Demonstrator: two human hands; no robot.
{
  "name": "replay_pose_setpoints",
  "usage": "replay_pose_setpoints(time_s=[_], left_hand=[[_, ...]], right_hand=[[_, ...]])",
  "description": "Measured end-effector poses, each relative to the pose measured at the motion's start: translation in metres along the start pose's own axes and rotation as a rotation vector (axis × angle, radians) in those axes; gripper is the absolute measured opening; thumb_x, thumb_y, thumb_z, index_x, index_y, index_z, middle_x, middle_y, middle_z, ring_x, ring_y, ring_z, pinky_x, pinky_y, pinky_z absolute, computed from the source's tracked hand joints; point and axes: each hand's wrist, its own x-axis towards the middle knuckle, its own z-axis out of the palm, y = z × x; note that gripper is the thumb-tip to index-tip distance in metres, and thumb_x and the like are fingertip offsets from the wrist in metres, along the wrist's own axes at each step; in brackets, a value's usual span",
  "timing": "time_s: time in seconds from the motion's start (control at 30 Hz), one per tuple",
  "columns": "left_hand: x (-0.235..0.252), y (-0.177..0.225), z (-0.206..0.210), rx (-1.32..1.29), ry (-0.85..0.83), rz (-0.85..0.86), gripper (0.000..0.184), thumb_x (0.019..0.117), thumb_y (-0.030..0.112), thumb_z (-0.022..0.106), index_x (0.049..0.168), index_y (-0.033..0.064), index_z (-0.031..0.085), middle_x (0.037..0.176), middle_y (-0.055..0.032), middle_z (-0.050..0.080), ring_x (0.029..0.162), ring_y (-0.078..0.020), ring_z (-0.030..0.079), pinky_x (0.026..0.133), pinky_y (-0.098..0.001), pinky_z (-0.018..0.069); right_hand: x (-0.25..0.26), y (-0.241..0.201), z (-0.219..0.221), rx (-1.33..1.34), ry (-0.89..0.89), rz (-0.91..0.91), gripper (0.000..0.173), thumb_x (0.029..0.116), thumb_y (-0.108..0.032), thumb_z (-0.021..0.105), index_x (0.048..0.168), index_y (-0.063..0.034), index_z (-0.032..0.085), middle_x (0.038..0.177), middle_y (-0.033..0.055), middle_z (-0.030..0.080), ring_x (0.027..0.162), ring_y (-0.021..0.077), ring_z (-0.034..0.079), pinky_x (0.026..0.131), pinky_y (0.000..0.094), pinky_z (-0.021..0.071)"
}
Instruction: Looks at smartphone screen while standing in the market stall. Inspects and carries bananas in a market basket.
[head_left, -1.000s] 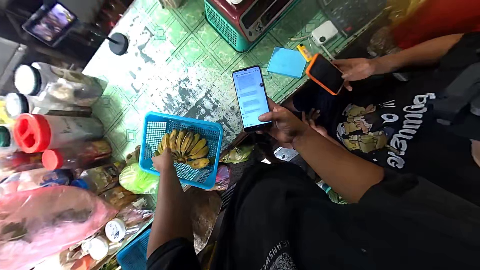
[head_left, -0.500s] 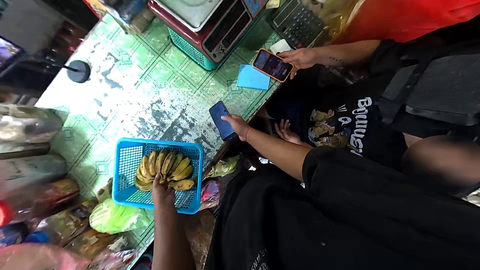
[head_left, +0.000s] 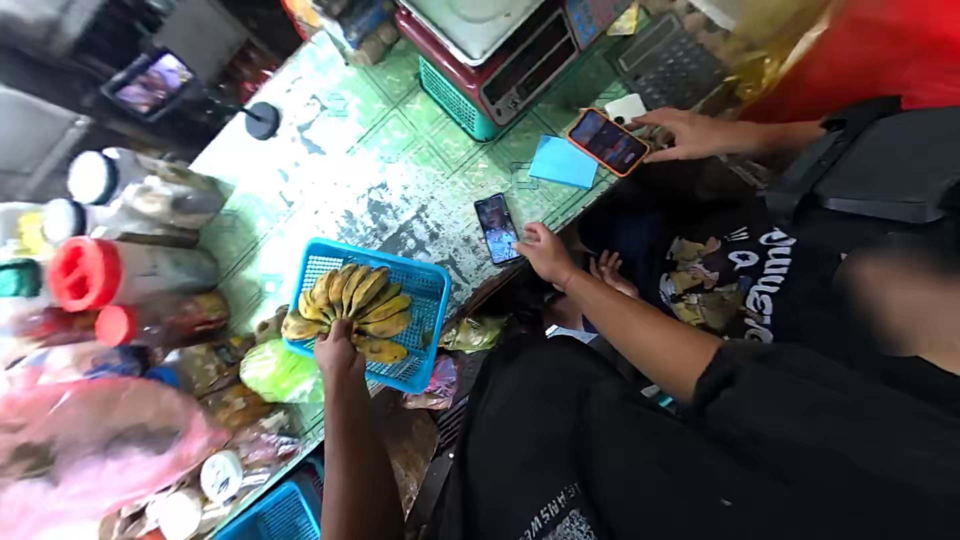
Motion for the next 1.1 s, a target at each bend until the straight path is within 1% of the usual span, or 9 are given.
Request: replay_pose_setpoints(time_s=[0.1,0.27,0.33,0.4,0.6,0.73,0.83,0.97,1.1], left_hand=[[-0.051,0.04,-0.047,-0.079,-0.11,0.207,0.019,0.0931,0.004,0.058,0.111,0.0031,0.054,0.077,-0.0017,0.063,0.063,-0.0091,0.062,0.058,-0.0272,0.0567],[-0.144,0.081,-0.126,-0.154,-0.344,0.487,0.047,0.0777,0.017,0.078,0.119,0.0059,0.058,0.097,-0.0005,0.073,0.086,-0.0106,0.072,0.075,-0.0312,0.063],[-0.177,0.08,-0.148,-0.155,-0.385,0.515,0.073,0.0797,0.036,0.086,0.134,0.0037,0.049,0.109,-0.0014,0.072,0.097,-0.0119,0.071,0.085,-0.0335,0.0626],[-0.197,0.074,-0.165,-0.181,-0.334,0.547,0.081,0.0756,0.046,0.088,0.133,0.0036,0.05,0.108,-0.0014,0.073,0.096,-0.0115,0.072,0.086,-0.0334,0.0629],[-0.214,0.03,-0.242,-0.368,-0.192,0.539,0.096,0.0662,0.044,0.095,0.135,-0.0022,0.046,0.107,-0.013,0.071,0.097,-0.0211,0.072,0.087,-0.042,0.063],[-0.234,0.016,-0.27,-0.704,-0.103,0.518,0.087,0.0681,0.044,0.094,0.131,0.0033,0.05,0.102,-0.013,0.072,0.092,-0.0219,0.073,0.082,-0.043,0.0637],[-0.239,0.011,-0.274,-0.863,-0.038,0.516,0.059,0.0894,0.04,0.078,0.13,0.0056,0.054,0.104,-0.0136,0.071,0.095,-0.0221,0.072,0.084,-0.0431,0.0624],[-0.238,-0.012,-0.294,-0.696,-0.163,0.605,0.089,0.0631,0.04,0.098,0.128,0.0026,0.05,0.103,-0.0091,0.072,0.093,-0.0183,0.073,0.084,-0.0395,0.0631],[-0.234,-0.01,-0.289,-0.688,-0.159,0.609,0.072,0.0661,0.02,0.095,0.123,0.0009,0.056,0.098,-0.011,0.072,0.089,-0.0187,0.073,0.082,-0.0399,0.0633]], right_hand=[[-0.047,-0.031,0.026,0.086,-0.373,-0.161,0.074,0.0919,-0.03,0.077,0.151,-0.0057,0.04,0.13,0.0197,0.066,0.111,0.0286,0.069,0.096,0.0471,0.0578],[-0.147,-0.12,0.104,0.315,-0.907,-0.522,0.109,0.0792,-0.033,0.083,0.162,-0.0102,0.015,0.15,0.0159,0.05,0.128,0.0227,0.059,0.101,0.0396,0.0551],[-0.193,-0.14,0.131,0.406,-0.875,-0.599,0.092,0.0805,-0.027,0.083,0.156,-0.009,0.033,0.135,0.012,0.062,0.117,0.0179,0.066,0.1,0.0383,0.0574],[-0.222,-0.136,0.153,0.437,-0.863,-0.648,0.079,0.0813,-0.024,0.083,0.148,-0.0085,0.045,0.128,0.0104,0.066,0.113,0.0187,0.068,0.098,0.0394,0.0588],[-0.291,-0.12,0.199,0.191,-0.806,-0.825,0.088,0.0718,-0.039,0.09,0.143,-0.006,0.05,0.126,0.0057,0.067,0.114,0.0112,0.067,0.098,0.0309,0.0587],[-0.331,-0.124,0.217,0.099,-0.799,-0.865,0.089,0.0707,-0.044,0.088,0.145,-0.0122,0.05,0.123,0.0026,0.068,0.109,0.0088,0.068,0.093,0.0296,0.0605],[-0.353,-0.136,0.226,0.025,-0.762,-0.863,0.073,0.0777,-0.039,0.083,0.141,-0.016,0.055,0.115,0.0032,0.072,0.098,0.0113,0.072,0.083,0.0324,0.0631],[-0.361,-0.14,0.233,0.004,-0.741,-0.85,0.066,0.0766,-0.044,0.081,0.132,-0.0141,0.061,0.108,0.0026,0.073,0.093,0.0111,0.072,0.081,0.0339,0.0627],[-0.372,-0.134,0.23,0.06,-0.741,-0.784,0.062,0.0806,-0.038,0.082,0.134,-0.0144,0.06,0.109,0.0047,0.072,0.094,0.0146,0.072,0.082,0.0355,0.0632]])
